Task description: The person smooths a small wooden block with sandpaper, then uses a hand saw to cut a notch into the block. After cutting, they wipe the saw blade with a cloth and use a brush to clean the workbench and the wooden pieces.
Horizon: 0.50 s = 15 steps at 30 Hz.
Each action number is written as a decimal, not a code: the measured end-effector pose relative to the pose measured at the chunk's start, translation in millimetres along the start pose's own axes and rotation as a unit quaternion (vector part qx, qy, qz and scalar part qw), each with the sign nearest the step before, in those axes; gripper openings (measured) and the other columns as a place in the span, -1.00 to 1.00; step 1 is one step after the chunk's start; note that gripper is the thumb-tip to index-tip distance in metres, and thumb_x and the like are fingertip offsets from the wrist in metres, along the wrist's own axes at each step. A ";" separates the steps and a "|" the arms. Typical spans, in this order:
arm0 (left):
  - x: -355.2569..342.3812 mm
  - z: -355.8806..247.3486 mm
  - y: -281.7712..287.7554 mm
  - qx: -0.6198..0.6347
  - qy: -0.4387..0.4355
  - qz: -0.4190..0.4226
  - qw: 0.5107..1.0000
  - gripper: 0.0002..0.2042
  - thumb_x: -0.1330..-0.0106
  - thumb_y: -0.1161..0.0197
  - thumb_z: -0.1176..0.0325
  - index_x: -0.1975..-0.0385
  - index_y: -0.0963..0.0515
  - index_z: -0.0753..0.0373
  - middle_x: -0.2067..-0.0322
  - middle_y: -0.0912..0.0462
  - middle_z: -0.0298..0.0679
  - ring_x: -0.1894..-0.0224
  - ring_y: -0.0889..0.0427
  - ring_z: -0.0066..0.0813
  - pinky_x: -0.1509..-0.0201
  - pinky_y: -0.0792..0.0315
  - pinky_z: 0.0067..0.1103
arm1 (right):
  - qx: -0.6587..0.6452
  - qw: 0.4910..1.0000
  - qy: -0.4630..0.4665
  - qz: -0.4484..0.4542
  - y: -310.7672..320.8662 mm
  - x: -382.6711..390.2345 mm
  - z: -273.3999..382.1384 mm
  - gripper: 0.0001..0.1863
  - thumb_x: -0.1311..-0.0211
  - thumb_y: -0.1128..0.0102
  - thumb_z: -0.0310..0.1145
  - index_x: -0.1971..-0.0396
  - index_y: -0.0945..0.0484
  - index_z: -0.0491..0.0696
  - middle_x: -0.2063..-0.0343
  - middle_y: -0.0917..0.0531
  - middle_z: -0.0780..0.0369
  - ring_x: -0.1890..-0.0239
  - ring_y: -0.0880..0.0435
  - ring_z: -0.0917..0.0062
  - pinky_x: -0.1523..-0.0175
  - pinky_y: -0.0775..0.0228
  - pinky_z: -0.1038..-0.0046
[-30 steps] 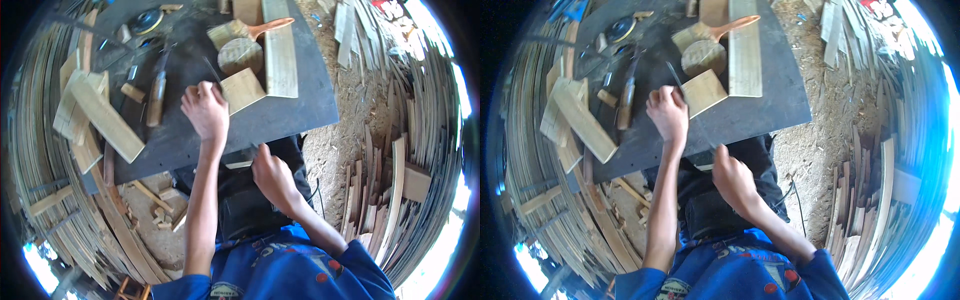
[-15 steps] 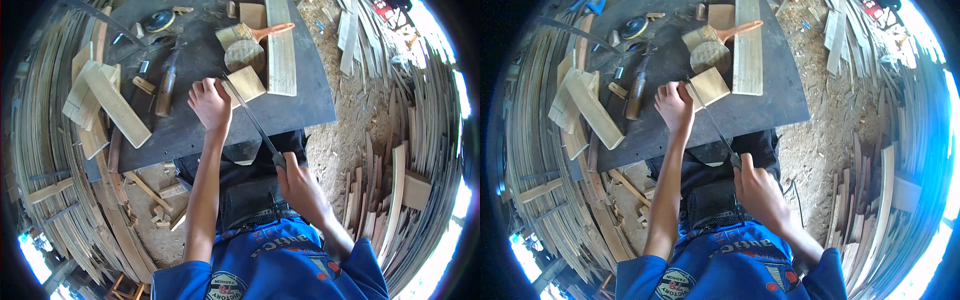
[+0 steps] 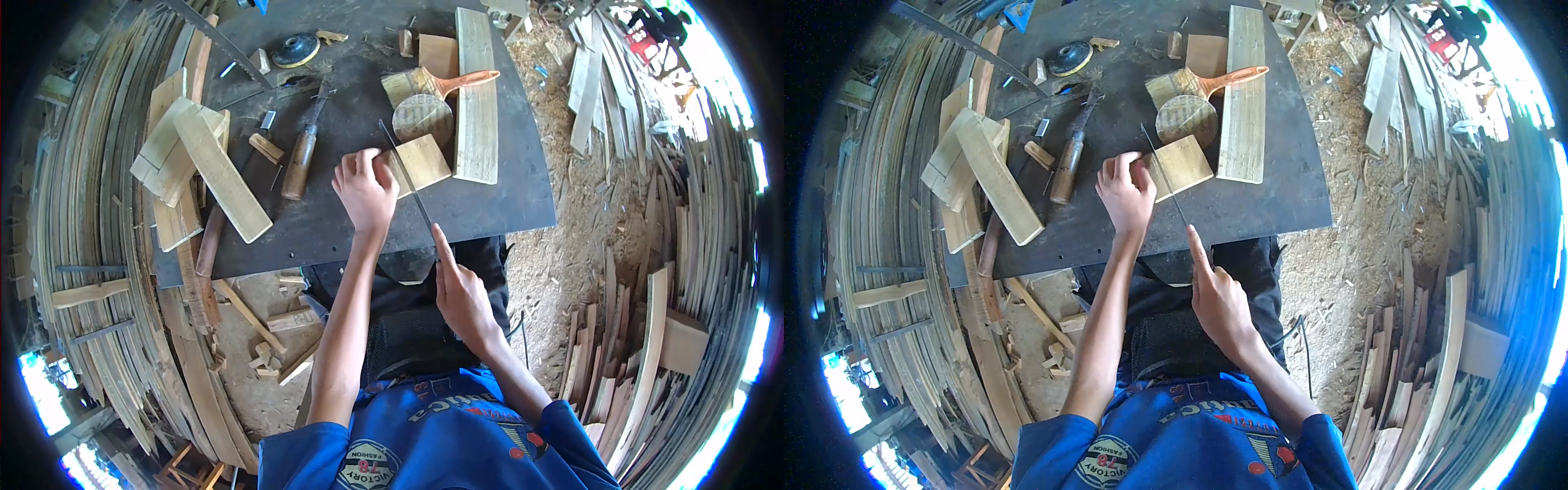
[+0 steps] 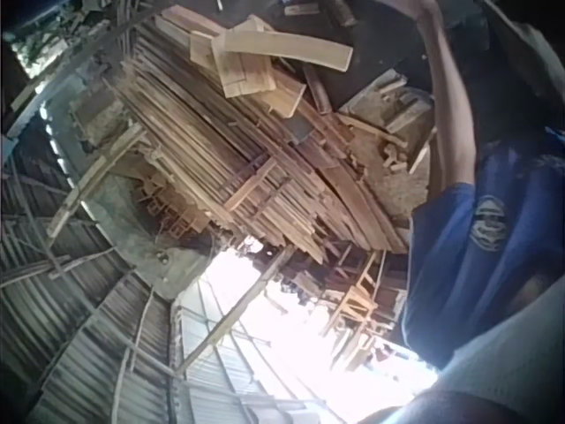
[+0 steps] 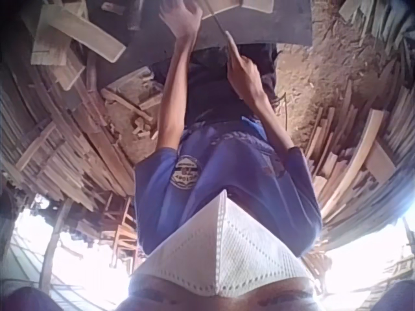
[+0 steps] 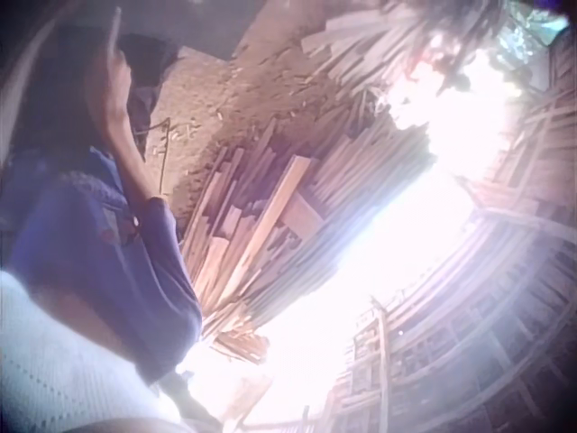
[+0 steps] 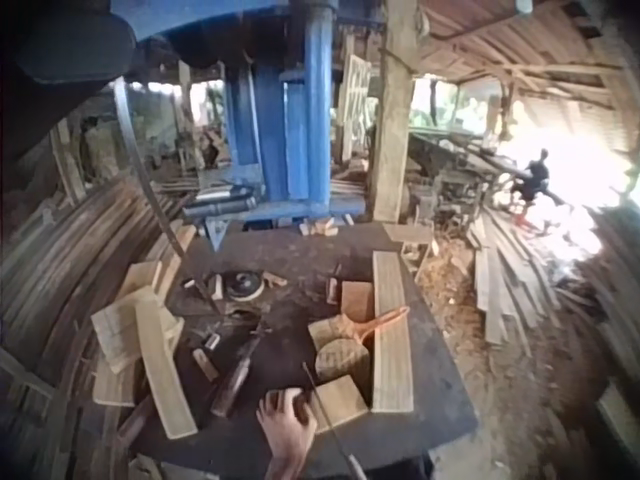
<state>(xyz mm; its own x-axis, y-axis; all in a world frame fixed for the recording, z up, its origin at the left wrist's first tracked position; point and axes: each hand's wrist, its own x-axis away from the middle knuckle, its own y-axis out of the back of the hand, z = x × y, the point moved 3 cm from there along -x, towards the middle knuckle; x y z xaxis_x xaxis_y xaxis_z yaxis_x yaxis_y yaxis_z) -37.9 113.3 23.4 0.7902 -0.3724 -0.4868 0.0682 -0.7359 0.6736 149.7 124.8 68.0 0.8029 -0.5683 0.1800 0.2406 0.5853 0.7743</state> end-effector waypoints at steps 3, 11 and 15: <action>-0.4 -2.0 4.5 0.035 -0.037 0.025 0.998 -0.82 -0.02 -0.12 0.41 0.33 -0.46 0.17 0.32 -0.48 -0.18 0.26 -0.43 -0.14 0.16 -0.27 -0.30 | 0.002 1.000 0.003 0.000 -3.4 -3.2 -3.6 -0.36 -0.19 0.12 -0.46 -0.26 0.08 0.12 0.73 -0.47 0.01 0.71 -0.50 0.17 0.60 -0.39 0.20; 6.3 6.5 4.5 0.013 -0.097 0.089 0.991 -0.78 -0.10 -0.12 0.32 0.25 -0.41 0.19 0.26 -0.42 -0.13 0.19 -0.39 -0.15 0.13 -0.26 -0.30 | 0.009 1.000 0.026 -0.003 -4.7 -2.7 -11.9 -0.34 -0.17 0.10 -0.48 -0.26 0.06 0.20 0.75 -0.44 0.04 0.72 -0.50 0.19 0.61 -0.39 0.22; 5.6 5.0 3.6 -0.004 -0.083 0.099 0.992 -0.82 -0.13 -0.10 0.32 0.28 -0.43 0.17 0.28 -0.41 -0.16 0.21 -0.40 -0.16 0.14 -0.26 -0.32 | 0.011 1.000 0.026 -0.004 -6.5 4.7 -14.1 -0.30 -0.12 0.07 -0.50 -0.27 0.06 0.21 0.75 -0.43 0.05 0.73 -0.50 0.21 0.63 -0.39 0.22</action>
<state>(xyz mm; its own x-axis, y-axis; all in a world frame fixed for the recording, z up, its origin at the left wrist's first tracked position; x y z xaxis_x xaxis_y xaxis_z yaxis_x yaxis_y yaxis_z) -36.3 105.7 20.2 0.6775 -0.5972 -0.4294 -0.0723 -0.6351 0.7691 159.7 126.5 55.2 0.8280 -0.5422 0.1429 0.2350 0.5670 0.7895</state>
